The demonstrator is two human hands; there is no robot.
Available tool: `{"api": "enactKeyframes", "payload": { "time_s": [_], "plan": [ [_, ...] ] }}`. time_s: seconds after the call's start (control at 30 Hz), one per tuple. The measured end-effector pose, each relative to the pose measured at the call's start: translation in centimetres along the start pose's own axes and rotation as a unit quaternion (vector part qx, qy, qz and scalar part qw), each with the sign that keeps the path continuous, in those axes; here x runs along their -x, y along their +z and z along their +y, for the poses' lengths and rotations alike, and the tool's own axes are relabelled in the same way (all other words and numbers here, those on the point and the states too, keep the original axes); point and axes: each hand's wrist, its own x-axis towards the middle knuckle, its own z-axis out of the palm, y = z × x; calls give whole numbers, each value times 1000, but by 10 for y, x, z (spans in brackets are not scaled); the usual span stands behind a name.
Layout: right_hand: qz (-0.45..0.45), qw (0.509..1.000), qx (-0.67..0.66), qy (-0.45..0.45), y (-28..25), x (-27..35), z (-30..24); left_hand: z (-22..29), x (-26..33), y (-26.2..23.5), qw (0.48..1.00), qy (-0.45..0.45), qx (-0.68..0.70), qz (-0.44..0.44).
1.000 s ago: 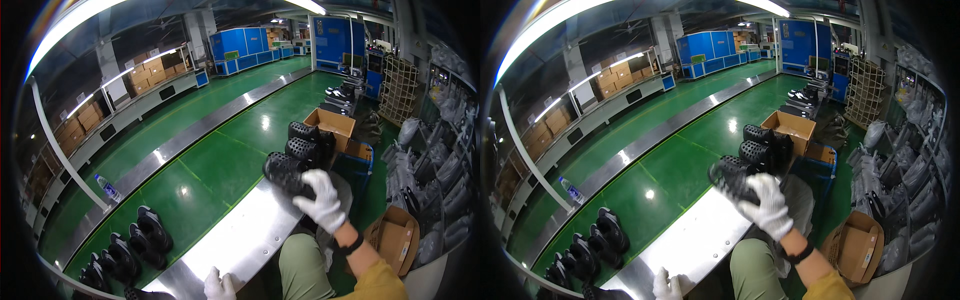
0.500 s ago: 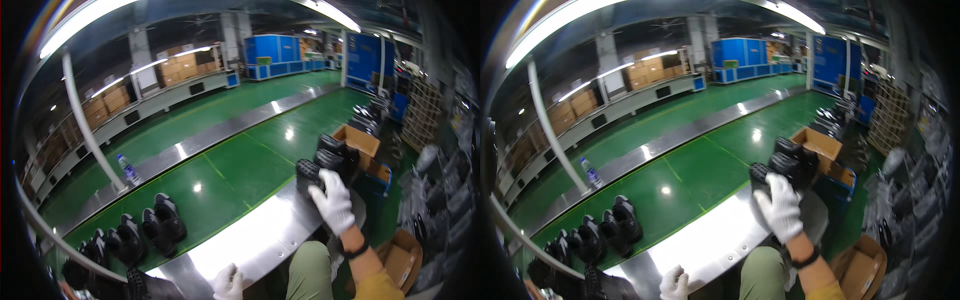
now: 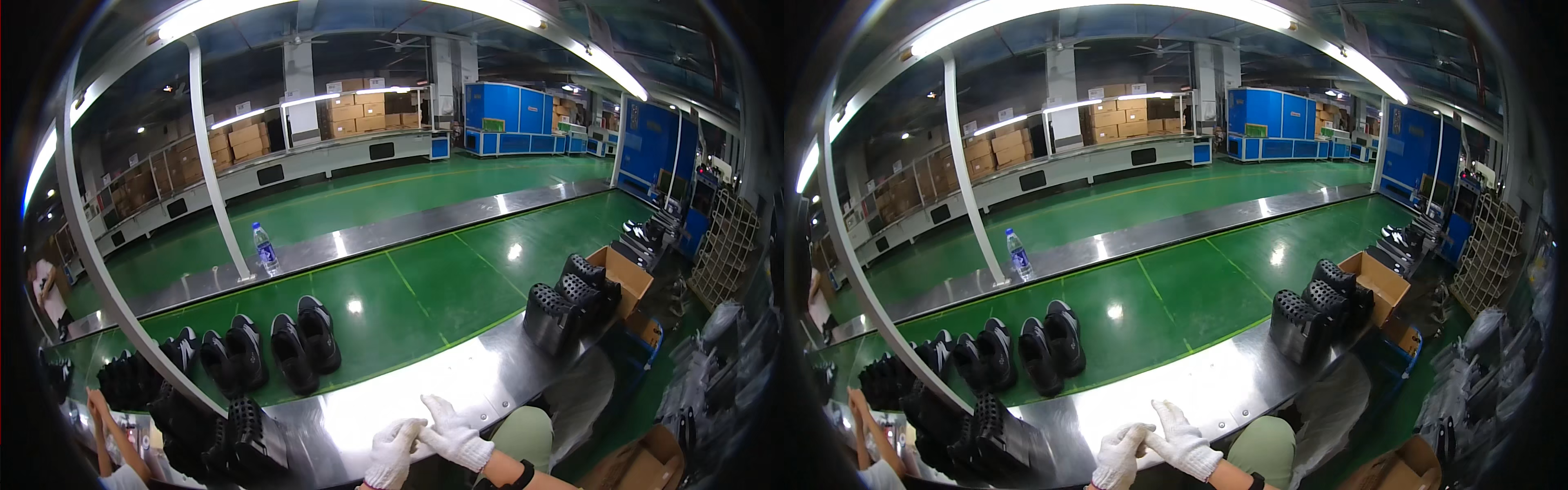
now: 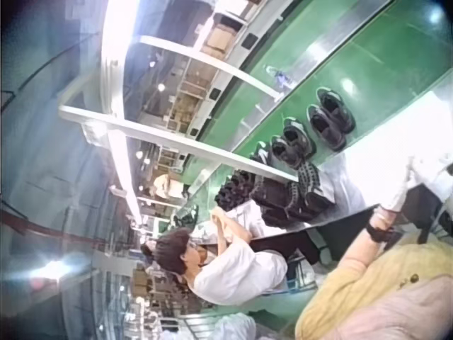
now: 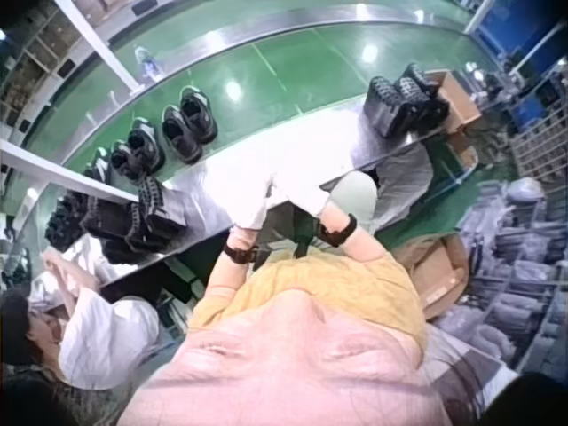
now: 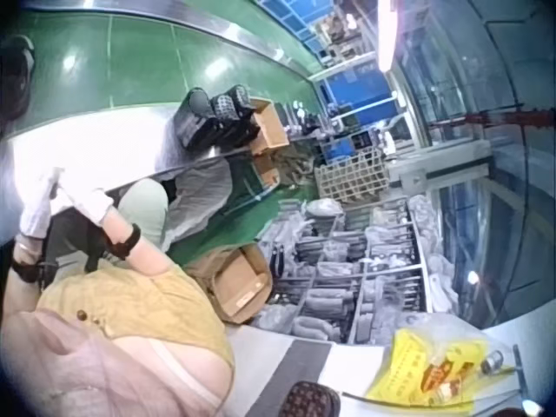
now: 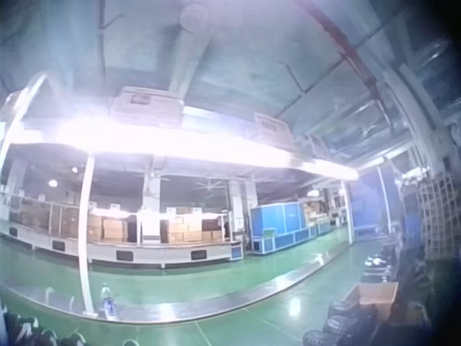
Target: Inspecting and organizing black shoes on a factory production line before moving to a storage area.
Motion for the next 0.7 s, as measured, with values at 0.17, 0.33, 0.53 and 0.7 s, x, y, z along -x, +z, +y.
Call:
{"api": "enactKeyframes", "payload": {
  "time_s": [0.17,0.33,0.53,0.7],
  "plan": [
    [-161,979,99,-72,-4,5,-39,9,-2,-28,987,101,-36,123],
    [-162,789,-448,388,-32,6,-89,1,13,-31,989,113,-38,88],
    [-147,770,-452,426,-53,11,-113,0,62,-22,991,18,28,-130],
    [-117,773,-496,378,-44,35,-135,-1,84,-32,992,28,91,-80]
  ]
}}
